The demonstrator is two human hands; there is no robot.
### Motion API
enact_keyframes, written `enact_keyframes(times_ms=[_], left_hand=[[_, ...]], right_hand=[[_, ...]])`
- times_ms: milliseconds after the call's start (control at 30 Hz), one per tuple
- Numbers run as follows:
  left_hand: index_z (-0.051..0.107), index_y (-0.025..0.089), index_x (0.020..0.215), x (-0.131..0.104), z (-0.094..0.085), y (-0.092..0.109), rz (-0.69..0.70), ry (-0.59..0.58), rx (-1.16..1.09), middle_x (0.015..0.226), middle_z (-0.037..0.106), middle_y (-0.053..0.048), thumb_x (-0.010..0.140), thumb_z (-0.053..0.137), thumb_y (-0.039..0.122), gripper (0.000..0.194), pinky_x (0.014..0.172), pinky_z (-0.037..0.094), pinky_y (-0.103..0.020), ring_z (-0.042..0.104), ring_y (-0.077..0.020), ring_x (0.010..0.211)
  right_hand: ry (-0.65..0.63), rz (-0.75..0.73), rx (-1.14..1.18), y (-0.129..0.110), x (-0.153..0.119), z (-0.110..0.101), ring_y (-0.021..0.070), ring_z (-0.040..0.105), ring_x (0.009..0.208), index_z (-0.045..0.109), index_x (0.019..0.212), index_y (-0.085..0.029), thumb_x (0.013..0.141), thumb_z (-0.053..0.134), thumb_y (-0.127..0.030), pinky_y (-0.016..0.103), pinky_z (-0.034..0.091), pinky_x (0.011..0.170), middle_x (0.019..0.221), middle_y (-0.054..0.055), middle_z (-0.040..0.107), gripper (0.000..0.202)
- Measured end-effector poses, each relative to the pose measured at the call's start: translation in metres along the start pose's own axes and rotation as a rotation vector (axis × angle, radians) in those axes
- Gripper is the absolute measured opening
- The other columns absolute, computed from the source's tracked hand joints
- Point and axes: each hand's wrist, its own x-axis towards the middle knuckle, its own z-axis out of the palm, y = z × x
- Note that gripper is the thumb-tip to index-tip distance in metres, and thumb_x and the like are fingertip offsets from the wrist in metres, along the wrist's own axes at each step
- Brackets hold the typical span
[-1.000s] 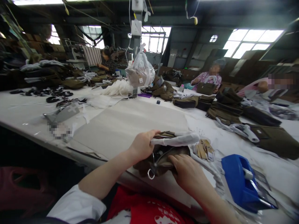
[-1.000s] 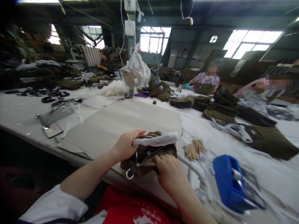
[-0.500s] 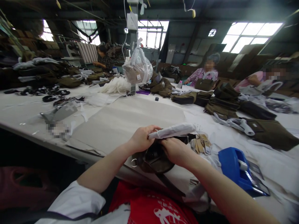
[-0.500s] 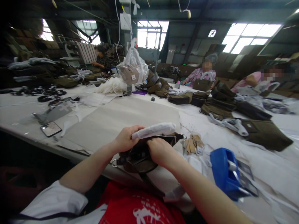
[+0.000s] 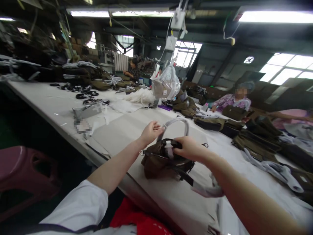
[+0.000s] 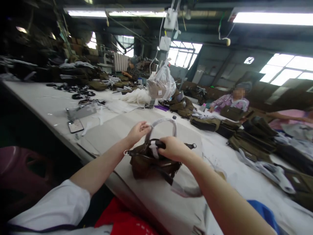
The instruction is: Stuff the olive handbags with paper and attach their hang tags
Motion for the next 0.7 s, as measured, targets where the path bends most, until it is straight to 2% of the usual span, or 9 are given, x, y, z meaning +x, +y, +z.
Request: enact_keyframes(times_ms=[67, 100, 167, 233, 333, 400, 467, 600, 700], left_hand=[[0.053, 0.014, 0.12, -0.012, -0.004, 0.022, 0.238, 0.154, -0.016, 0.115, 0.065, -0.015, 0.085, 0.065, 0.042, 0.047, 0.093, 0.05, -0.034, 0.064, -0.0214, 0.105], [0.053, 0.015, 0.122, -0.02, -0.005, 0.034, 0.34, 0.134, 0.023, 0.116, 0.065, -0.014, 0.087, 0.063, 0.042, 0.045, 0.097, 0.048, -0.034, 0.063, -0.0212, 0.107], [0.055, 0.017, 0.122, -0.034, -0.006, 0.054, 0.418, -0.077, 0.146, 0.114, 0.066, -0.012, 0.081, 0.071, 0.041, 0.051, 0.098, 0.047, -0.034, 0.063, -0.0228, 0.107], [0.057, 0.018, 0.124, -0.044, -0.007, 0.064, 0.354, -0.277, 0.253, 0.114, 0.067, -0.011, 0.069, 0.081, 0.039, 0.064, 0.094, 0.049, -0.033, 0.064, -0.025, 0.104], [0.064, 0.02, 0.117, -0.043, -0.009, 0.058, 0.174, -0.319, 0.232, 0.103, 0.071, -0.007, 0.069, 0.08, 0.034, 0.052, 0.081, 0.052, -0.03, 0.067, -0.023, 0.092], [0.069, 0.018, 0.104, -0.037, -0.013, 0.045, 0.032, -0.237, 0.052, 0.087, 0.071, -0.004, 0.073, 0.076, 0.033, 0.035, 0.07, 0.052, -0.026, 0.066, -0.0177, 0.074], [0.068, 0.016, 0.097, -0.032, -0.019, 0.029, -0.154, -0.079, -0.234, 0.075, 0.068, -0.002, 0.072, 0.078, 0.034, 0.032, 0.06, 0.049, -0.023, 0.061, -0.0128, 0.06], [0.066, 0.012, 0.089, -0.027, -0.034, -0.005, -0.493, 0.308, -0.619, 0.067, 0.064, -0.001, 0.071, 0.081, 0.026, 0.028, 0.055, 0.048, -0.021, 0.059, -0.0105, 0.055], [0.064, 0.011, 0.083, -0.029, -0.042, -0.025, -0.563, 0.379, -0.648, 0.067, 0.064, -0.003, 0.076, 0.076, 0.024, 0.019, 0.054, 0.05, -0.024, 0.062, -0.0145, 0.056]], right_hand=[[0.112, 0.011, 0.132, -0.006, 0.002, -0.023, 0.0171, 0.061, 0.065, 0.069, 0.084, -0.021, 0.079, 0.06, -0.036, 0.026, 0.039, 0.057, 0.072, 0.001, 0.069, 0.018], [0.149, -0.002, 0.201, -0.01, 0.004, -0.03, 0.0166, 0.061, 0.066, 0.069, 0.083, -0.021, 0.077, 0.063, -0.036, 0.026, 0.04, 0.057, 0.072, -0.001, 0.069, 0.017], [0.191, -0.046, 0.308, -0.019, 0.007, -0.036, 0.0171, 0.063, 0.072, 0.07, 0.086, -0.022, 0.074, 0.066, -0.032, 0.025, 0.044, 0.063, 0.078, -0.002, 0.071, 0.016], [0.214, -0.081, 0.399, -0.026, 0.011, -0.034, 0.0183, 0.065, 0.078, 0.071, 0.091, -0.022, 0.073, 0.066, -0.028, 0.027, 0.047, 0.069, 0.084, 0.0, 0.073, 0.019], [0.239, -0.167, 0.582, -0.029, 0.015, -0.027, 0.0208, 0.066, 0.09, 0.069, 0.101, -0.02, 0.078, 0.063, -0.032, 0.031, 0.05, 0.082, 0.097, 0.003, 0.073, 0.026], [0.256, -0.21, 0.709, -0.024, 0.015, -0.023, 0.0221, 0.066, 0.098, 0.065, 0.109, -0.02, 0.082, 0.061, -0.041, 0.033, 0.051, 0.087, 0.107, 0.005, 0.071, 0.035], [0.262, -0.154, 0.703, -0.015, 0.01, -0.019, 0.0232, 0.066, 0.1, 0.064, 0.109, -0.021, 0.083, 0.06, -0.05, 0.034, 0.052, 0.087, 0.109, 0.007, 0.07, 0.039], [0.131, -0.009, 0.283, 0.011, -0.004, 0.002, 0.0284, 0.065, 0.102, 0.066, 0.115, -0.023, 0.073, 0.071, -0.049, 0.041, 0.05, 0.092, 0.114, 0.009, 0.07, 0.05], [0.08, 0.008, 0.093, 0.027, -0.009, 0.026, 0.0315, 0.057, 0.119, 0.055, 0.134, -0.019, 0.07, 0.073, -0.039, 0.044, 0.044, 0.103, 0.132, 0.013, 0.061, 0.07]])
